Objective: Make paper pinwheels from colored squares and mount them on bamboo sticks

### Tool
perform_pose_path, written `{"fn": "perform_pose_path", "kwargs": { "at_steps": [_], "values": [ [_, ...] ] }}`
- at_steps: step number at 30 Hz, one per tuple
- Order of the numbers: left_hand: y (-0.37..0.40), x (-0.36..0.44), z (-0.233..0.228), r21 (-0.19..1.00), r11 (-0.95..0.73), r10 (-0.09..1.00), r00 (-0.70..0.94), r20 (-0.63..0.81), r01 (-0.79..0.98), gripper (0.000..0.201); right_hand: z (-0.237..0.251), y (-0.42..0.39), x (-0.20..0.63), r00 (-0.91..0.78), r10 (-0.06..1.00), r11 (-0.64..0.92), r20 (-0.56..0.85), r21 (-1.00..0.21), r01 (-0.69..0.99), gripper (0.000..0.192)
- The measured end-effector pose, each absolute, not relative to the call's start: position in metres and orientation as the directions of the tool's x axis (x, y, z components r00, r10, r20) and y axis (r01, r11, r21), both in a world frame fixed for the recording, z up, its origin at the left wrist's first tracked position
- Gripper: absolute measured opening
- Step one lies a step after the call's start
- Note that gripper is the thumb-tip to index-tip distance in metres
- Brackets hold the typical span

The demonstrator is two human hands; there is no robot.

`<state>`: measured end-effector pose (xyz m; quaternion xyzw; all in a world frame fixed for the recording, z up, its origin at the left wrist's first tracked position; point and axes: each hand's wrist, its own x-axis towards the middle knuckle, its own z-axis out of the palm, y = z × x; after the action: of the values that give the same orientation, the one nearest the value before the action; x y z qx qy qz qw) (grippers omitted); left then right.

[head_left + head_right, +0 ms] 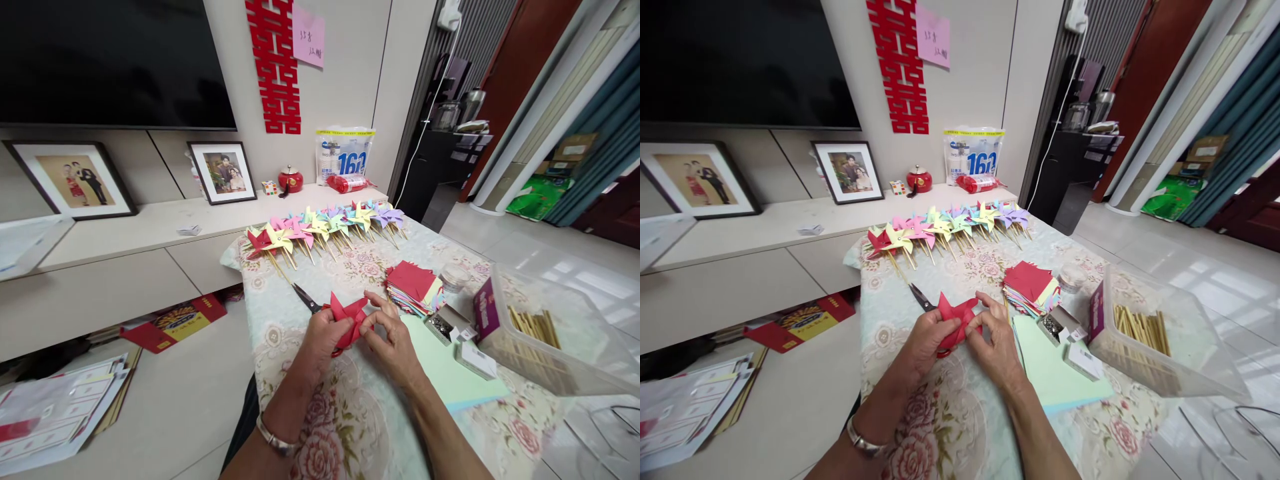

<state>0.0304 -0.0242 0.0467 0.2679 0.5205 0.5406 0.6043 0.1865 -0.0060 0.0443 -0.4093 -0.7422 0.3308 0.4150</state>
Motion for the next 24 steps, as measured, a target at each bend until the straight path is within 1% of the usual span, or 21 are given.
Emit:
{"fn": "perform_pose_path", "kwargs": {
  "at_steps": [6,10,13,17,20,24],
  "values": [
    [-0.024,0.032,0.045,0.902,0.249,0.935,-0.156,-0.319,-0.353,0.033,0.042,-0.005,0.185,-0.323,0.894,0.420,0.310,-0.830,0.367,0.011],
    [-0.025,0.032,0.046,0.891,0.253,0.943,-0.111,-0.315,-0.376,0.029,0.041,-0.004,0.184,-0.320,0.900,0.406,0.295,-0.835,0.371,0.011],
    [-0.026,0.032,0.050,0.887,0.258,0.941,-0.108,-0.321,-0.382,0.025,0.038,-0.004,0.183,-0.310,0.903,0.403,0.299,-0.839,0.366,0.010],
    [-0.025,0.031,0.051,0.894,0.262,0.944,-0.097,-0.316,-0.364,0.025,0.036,-0.003,0.183,-0.303,0.906,0.399,0.295,-0.834,0.380,0.010],
    [-0.023,0.031,0.045,0.897,0.266,0.944,-0.091,-0.316,-0.353,0.024,0.038,-0.003,0.182,-0.311,0.906,0.396,0.287,-0.832,0.389,0.010],
    [-0.019,0.031,0.033,0.906,0.281,0.934,-0.125,-0.334,-0.317,0.026,0.040,-0.004,0.182,-0.313,0.909,0.387,0.274,-0.833,0.394,0.009]
  ]
}}
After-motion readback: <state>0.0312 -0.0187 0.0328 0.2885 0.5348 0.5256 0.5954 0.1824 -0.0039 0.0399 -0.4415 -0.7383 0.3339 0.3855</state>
